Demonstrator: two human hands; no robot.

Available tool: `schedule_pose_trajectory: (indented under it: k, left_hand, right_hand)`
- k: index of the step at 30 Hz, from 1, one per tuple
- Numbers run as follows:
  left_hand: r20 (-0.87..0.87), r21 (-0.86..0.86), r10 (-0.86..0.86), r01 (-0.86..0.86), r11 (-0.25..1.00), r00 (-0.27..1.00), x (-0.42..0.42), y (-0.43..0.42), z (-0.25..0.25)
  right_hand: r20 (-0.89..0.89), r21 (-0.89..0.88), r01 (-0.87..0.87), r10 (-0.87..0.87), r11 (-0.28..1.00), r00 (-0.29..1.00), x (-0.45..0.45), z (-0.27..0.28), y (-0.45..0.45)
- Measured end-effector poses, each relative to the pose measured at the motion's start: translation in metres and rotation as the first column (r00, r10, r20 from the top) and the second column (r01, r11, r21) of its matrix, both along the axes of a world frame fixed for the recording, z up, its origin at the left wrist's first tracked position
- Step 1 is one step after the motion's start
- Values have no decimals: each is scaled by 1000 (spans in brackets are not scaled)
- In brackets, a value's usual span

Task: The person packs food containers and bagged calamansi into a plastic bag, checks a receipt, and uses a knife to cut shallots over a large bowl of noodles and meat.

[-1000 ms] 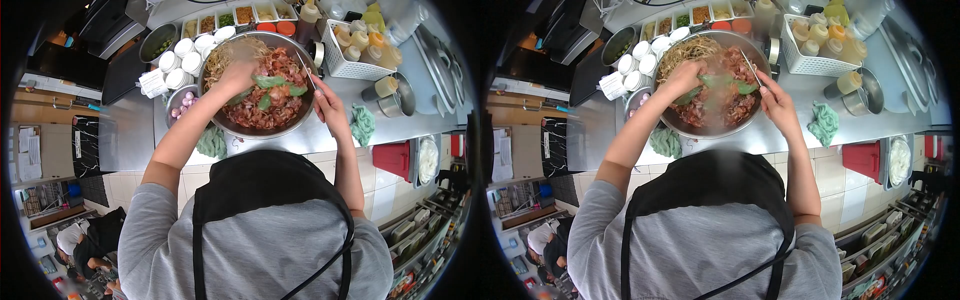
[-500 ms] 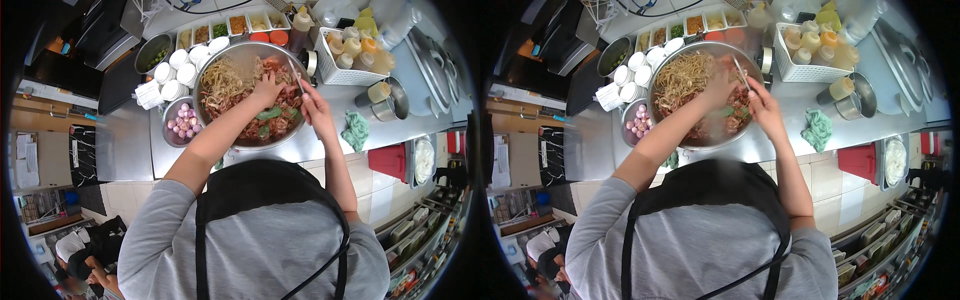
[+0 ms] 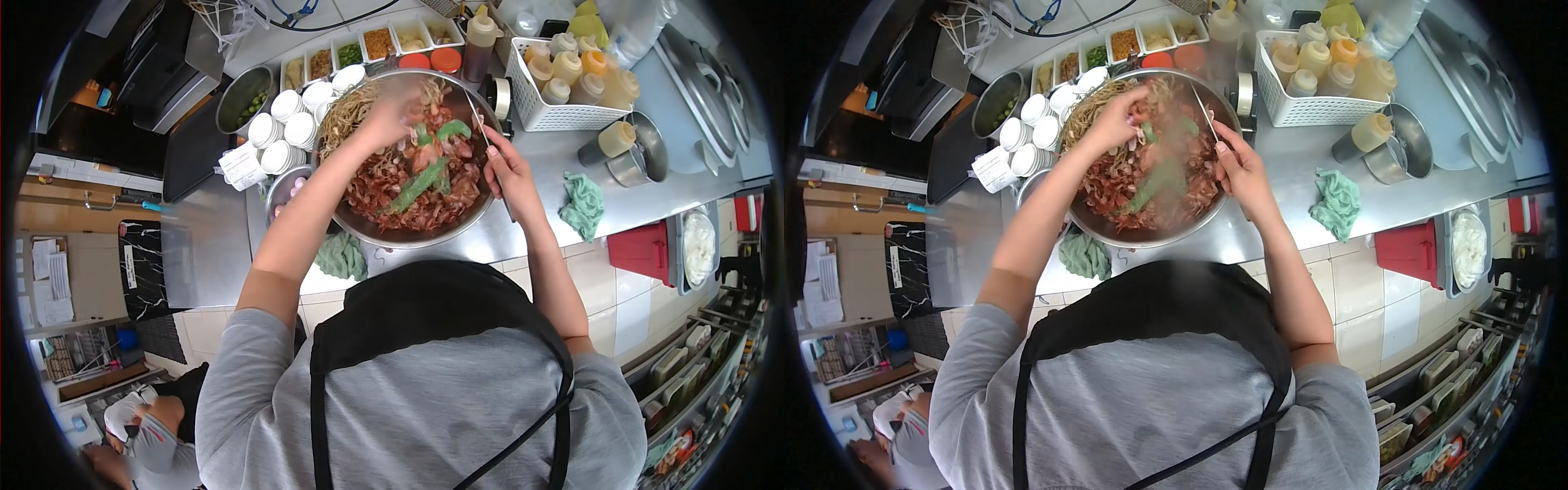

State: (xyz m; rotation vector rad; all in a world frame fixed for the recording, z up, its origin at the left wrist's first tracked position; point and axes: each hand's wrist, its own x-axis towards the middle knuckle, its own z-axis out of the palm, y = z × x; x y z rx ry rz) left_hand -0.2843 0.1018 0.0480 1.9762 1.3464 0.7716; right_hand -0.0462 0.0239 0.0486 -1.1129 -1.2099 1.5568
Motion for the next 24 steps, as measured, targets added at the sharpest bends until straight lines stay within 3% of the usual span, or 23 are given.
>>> schedule_pose_trajectory:
  k: [1, 2, 3, 5, 6, 7, 8, 9, 10, 13, 15, 17, 20, 21, 22, 23, 24]
  left_hand:
    - [134, -20, -2, 5, 1000, 991, -6, 2, -1]
    - [8, -49, -27, 27, 998, 1000, -7, -2, 20]
    - [7, -49, -25, 25, 998, 1000, -7, -9, 27]
    - [321, 61, -21, 1, 998, 947, -8, -20, 34]
    - [454, -91, 43, -2, 996, 890, -12, -21, 26]
    - [454, -92, 43, -1, 996, 890, -25, -15, 5]
    - [187, -11, -117, 121, 993, 975, -41, -3, -23]
    - [-105, 32, -252, 257, 966, 962, -50, 3, -37]
    - [-437, 37, -162, 197, 980, 885, -50, -8, -32]
    - [-533, -28, -154, 165, 986, 832, -55, -12, -22]
    - [-600, -67, -183, 179, 982, 779, -45, -17, 14]
    - [-656, -224, -181, 39, 974, 732, -20, -35, 67]
    - [-512, 143, -38, 129, 981, 858, 13, -63, 94]
    - [-332, -38, -182, 180, 983, 926, 32, -75, 98]
    - [-286, -209, -298, 245, 947, 911, 46, -84, 89]
    - [-373, -95, -351, 342, 935, 859, 59, -94, 61]
    - [-556, -231, -417, 348, 909, 719, 63, -93, 28]
  right_hand:
    - [-1, -1, -2, 2, 1000, 1000, 0, 1, 0]
    - [25, 2, -15, 15, 1000, 1000, 1, 2, 0]
    - [51, 6, -26, 26, 1000, 998, 1, 3, 0]
    - [50, 10, -33, 32, 999, 998, 2, 5, -1]
    - [48, 14, -37, 37, 999, 998, 2, 5, -1]
    - [48, 13, -37, 36, 999, 998, 3, 5, -1]
    - [53, 8, -40, 40, 999, 998, 4, 6, -2]
    - [59, 2, -45, 45, 999, 997, 4, 6, -2]
    - [58, 3, -46, 46, 999, 997, 5, 6, -3]
    - [71, -9, -40, 41, 999, 997, 6, 6, -4]
    - [56, -21, -18, 19, 1000, 998, 8, 7, -6]
    - [67, -15, -17, 18, 1000, 998, 9, 8, -7]
    - [65, -1, -19, 19, 1000, 998, 10, 11, -7]
    - [53, 6, -25, 24, 1000, 998, 10, 12, -8]
    - [54, 5, -27, 27, 1000, 998, 9, 13, -8]
    - [66, 19, -29, 27, 999, 997, 7, 13, -9]
    - [79, 35, -31, 28, 999, 997, 5, 15, -8]
